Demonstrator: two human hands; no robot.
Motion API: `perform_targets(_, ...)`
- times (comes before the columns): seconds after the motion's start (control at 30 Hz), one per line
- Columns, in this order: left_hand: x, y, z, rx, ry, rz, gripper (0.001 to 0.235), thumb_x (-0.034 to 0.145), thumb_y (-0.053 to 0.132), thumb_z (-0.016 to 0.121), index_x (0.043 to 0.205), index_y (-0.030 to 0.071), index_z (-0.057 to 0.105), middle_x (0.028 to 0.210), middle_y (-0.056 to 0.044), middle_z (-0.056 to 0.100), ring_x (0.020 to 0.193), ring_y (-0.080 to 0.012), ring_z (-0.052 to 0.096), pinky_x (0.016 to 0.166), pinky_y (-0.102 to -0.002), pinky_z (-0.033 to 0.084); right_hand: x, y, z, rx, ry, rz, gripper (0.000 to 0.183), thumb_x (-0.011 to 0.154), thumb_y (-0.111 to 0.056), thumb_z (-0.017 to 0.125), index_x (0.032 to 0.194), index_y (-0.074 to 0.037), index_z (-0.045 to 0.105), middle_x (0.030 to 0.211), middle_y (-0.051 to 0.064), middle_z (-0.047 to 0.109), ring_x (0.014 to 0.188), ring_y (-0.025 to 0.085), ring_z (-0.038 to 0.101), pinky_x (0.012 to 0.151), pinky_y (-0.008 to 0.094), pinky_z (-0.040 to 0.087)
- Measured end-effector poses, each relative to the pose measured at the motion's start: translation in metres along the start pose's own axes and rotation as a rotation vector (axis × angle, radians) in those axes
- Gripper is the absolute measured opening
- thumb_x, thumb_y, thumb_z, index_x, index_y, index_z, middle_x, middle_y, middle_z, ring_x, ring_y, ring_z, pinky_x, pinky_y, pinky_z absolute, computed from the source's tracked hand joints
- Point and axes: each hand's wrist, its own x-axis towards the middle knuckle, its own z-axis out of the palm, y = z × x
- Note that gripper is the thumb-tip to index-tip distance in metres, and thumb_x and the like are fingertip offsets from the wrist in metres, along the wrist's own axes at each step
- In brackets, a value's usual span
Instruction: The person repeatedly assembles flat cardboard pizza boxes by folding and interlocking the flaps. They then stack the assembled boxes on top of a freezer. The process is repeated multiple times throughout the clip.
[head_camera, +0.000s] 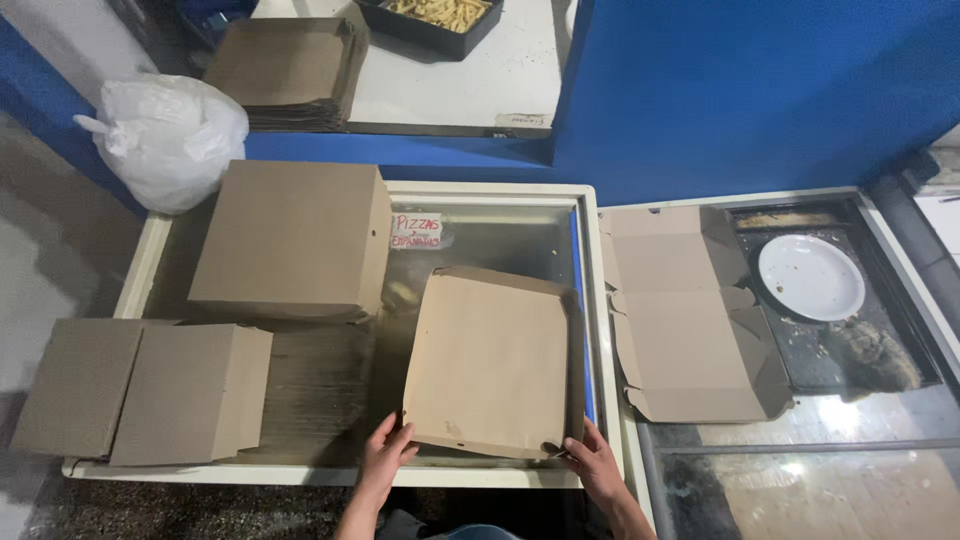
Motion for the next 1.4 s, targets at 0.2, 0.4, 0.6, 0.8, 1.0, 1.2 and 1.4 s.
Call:
perform_targets(0.2, 0.004, 0.003, -0.023, 0.008, -0.087, 0.155, 0.068, 0.088, 0.016, 0.074, 0.152, 0.006, 0.055, 0.143, -0.014, 0.068, 0.118, -0.0233, 0.066, 0.092, -0.044, 0.061, 0.014, 0.011, 0.011, 0.129, 0.07, -0.055, 0.074, 0.089, 0.002, 0.063, 0.159, -0.01, 0.043, 0.14, 0.013, 0.062, 0.109, 0.035, 0.064, 0.091, 0.052, 0.051)
perform_targets(0.4, 0.008, 0.056, -0.057, -0.057, -0.062, 0.384, 0.073, 0.083, 0.015, 0.079, 0.152, 0.001, 0.056, 0.134, -0.014, 0.073, 0.11, -0.0156, 0.063, 0.081, -0.033, 0.057, 0.051, 0.015, 0.047, 0.012, 0.111, -0.165, 0.091, 0.087, -0.012, 0.071, 0.166, -0.015, 0.027, 0.093, 0.009, 0.047, 0.07, 0.022, 0.054, 0.07, 0.033, 0.047)
perform_targets(0.6, -0.019, 0.227, -0.114, 0.535, 0.126, 0.468, 0.082, 0.084, 0.058, 0.06, 0.156, 0.019, 0.05, 0.143, -0.01, 0.068, 0.054, -0.0091, 0.054, 0.049, -0.023, 0.046, 0.059, -0.044, 0.236, -0.188, -0.01, -0.265, 0.071, 0.089, -0.012, 0.067, 0.157, -0.01, 0.047, 0.161, 0.003, 0.05, 0.135, 0.013, 0.049, 0.092, 0.039, 0.053)
perform_targets(0.8, 0.101, 0.338, -0.208, 0.574, 0.053, 0.611, 0.075, 0.098, 0.051, 0.071, 0.156, 0.007, 0.053, 0.152, -0.03, 0.052, 0.142, -0.0425, 0.048, 0.114, -0.052, 0.044, 0.064, -0.093, 0.43, -0.384, -0.094, -0.457, 0.058, 0.098, -0.018, 0.072, 0.15, 0.001, 0.055, 0.145, 0.027, 0.06, 0.134, 0.044, 0.056, 0.111, 0.058, 0.046)
perform_targets(1.0, 0.146, 0.396, -0.234, 0.748, 0.064, 0.585, 0.066, 0.099, 0.046, 0.07, 0.152, 0.009, 0.057, 0.149, -0.028, 0.056, 0.146, -0.039, 0.046, 0.118, -0.053, 0.04, 0.121, -0.052, 0.481, -0.616, 0.011, -0.42, 0.058, 0.094, -0.035, 0.08, 0.147, -0.018, 0.063, 0.132, 0.012, 0.073, 0.124, 0.036, 0.067, 0.106, 0.053, 0.051)
perform_targets(1.2, 0.157, 0.394, -0.247, 0.883, 0.088, 0.575, 0.063, 0.1, 0.047, 0.068, 0.147, 0.008, 0.061, 0.145, -0.025, 0.061, 0.141, -0.0388, 0.054, 0.116, -0.051, 0.044, 0.131, -0.038, 0.494, -0.908, 0.148, -0.353, 0.06, 0.091, -0.049, 0.073, 0.148, -0.034, 0.061, 0.132, 0.018, 0.071, 0.121, 0.045, 0.065, 0.101, 0.057, 0.053)
perform_targets(1.4, 0.194, 0.379, -0.255, 0.903, 0.12, 0.635, 0.062, 0.099, 0.046, 0.071, 0.145, 0.004, 0.062, 0.136, -0.024, 0.066, 0.133, -0.0382, 0.061, 0.109, -0.05, 0.049, 0.111, -0.043, 0.511, -0.747, 0.075, -0.352, 0.064, 0.102, -0.044, 0.066, 0.157, -0.015, 0.05, 0.155, 0.019, 0.052, 0.144, 0.043, 0.045, 0.119, 0.058, 0.039)
